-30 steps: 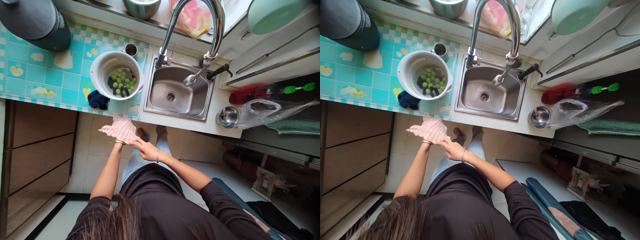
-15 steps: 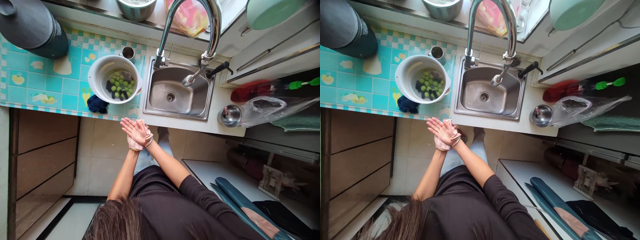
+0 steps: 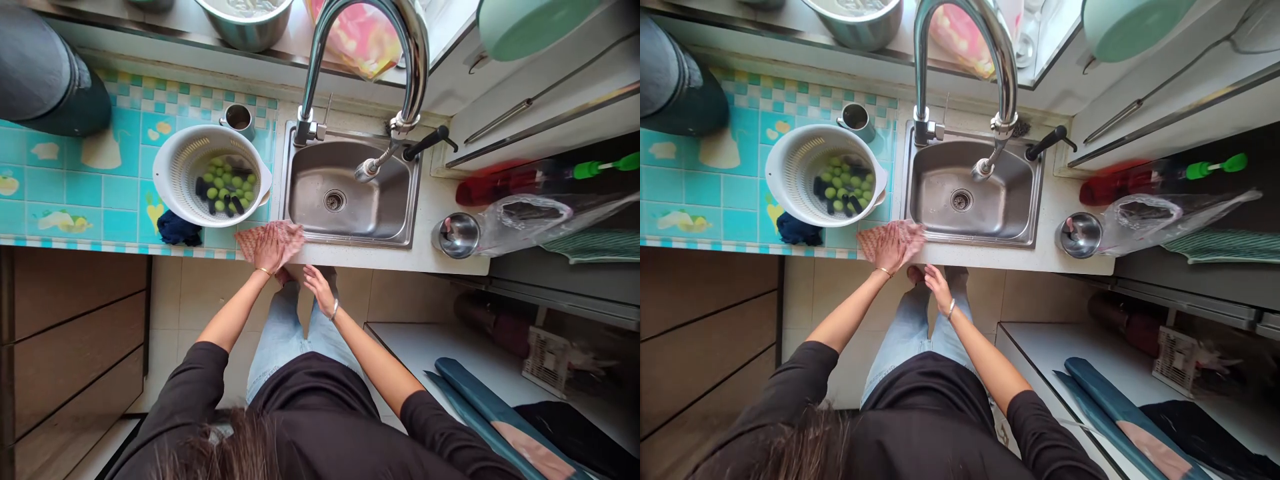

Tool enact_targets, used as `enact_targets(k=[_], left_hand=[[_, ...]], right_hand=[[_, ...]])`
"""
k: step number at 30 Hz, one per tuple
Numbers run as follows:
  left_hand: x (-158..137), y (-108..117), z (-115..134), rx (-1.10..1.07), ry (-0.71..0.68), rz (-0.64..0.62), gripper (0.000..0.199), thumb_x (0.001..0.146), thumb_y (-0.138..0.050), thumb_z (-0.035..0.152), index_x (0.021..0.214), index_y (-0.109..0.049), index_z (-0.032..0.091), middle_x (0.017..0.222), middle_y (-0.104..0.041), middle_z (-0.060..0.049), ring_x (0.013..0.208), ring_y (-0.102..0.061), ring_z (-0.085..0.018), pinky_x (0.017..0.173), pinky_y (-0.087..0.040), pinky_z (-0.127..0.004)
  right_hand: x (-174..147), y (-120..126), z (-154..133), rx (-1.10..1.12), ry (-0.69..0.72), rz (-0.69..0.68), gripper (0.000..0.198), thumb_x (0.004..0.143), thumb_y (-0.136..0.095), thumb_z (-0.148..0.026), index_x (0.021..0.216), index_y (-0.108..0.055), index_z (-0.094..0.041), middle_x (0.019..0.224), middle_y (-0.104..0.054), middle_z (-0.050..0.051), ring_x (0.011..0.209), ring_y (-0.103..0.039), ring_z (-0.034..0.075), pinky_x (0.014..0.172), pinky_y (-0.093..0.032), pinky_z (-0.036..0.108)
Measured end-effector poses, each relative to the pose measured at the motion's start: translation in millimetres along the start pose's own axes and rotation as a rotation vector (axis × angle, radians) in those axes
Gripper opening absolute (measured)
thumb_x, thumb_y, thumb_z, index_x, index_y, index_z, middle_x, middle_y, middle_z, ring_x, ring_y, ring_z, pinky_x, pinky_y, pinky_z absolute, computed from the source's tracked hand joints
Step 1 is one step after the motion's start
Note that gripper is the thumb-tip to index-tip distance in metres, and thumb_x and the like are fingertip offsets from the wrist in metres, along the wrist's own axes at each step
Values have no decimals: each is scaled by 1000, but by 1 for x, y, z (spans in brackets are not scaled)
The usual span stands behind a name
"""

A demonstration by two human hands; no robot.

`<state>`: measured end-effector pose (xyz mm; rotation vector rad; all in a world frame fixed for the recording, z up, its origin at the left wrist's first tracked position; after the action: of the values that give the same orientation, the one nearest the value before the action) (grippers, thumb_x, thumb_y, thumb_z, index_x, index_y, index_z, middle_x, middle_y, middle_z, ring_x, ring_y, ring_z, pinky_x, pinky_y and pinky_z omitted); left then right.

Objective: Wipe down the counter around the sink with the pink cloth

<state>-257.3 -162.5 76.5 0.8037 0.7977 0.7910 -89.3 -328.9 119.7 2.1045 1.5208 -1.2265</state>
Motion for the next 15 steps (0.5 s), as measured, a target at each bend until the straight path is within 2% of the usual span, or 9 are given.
enact_targets(k=[3,5,11,15], left_hand=[[50,-2,6,-33,63,105,70,110,-33,34,173,-28,4,178,-25,-21,169,-22,-31,140,-18,-55],[90,4,10,-55,53,164,69,109,-35,33,172,-31,5,178,-26,-19,169,-23,-29,140,-18,-51],[212,26,25,-119,110,276,67,109,-32,28,171,-30,1,179,-24,-19,170,-19,-29,141,-15,-51],[277,40,33,-183,165,319,68,107,-35,21,172,-27,2,181,-20,-19,171,-17,-27,141,-12,-50]], right_hand=[[12,-10,-6,-153,188,35,75,76,-83,-56,142,-65,-23,158,-59,14,149,-55,30,126,-47,51],[17,-15,-11,-173,233,30,75,80,-80,-57,144,-62,-22,159,-58,15,147,-57,30,124,-50,51],[22,-12,-24,-149,225,-6,67,87,-75,-52,146,-59,-23,153,-62,16,136,-66,29,113,-59,49],[27,3,-30,-158,175,-20,64,89,-75,-51,145,-59,-25,152,-63,16,129,-71,28,105,-63,46]])
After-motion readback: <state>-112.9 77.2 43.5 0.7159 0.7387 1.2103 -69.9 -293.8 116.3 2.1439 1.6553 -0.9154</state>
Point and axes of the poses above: each hand's wrist, its own x-axis towards the middle knuckle, its own y-axis out of the back of the hand, z = x × y, the point moved 1 cm from there along x, towards the middle knuckle
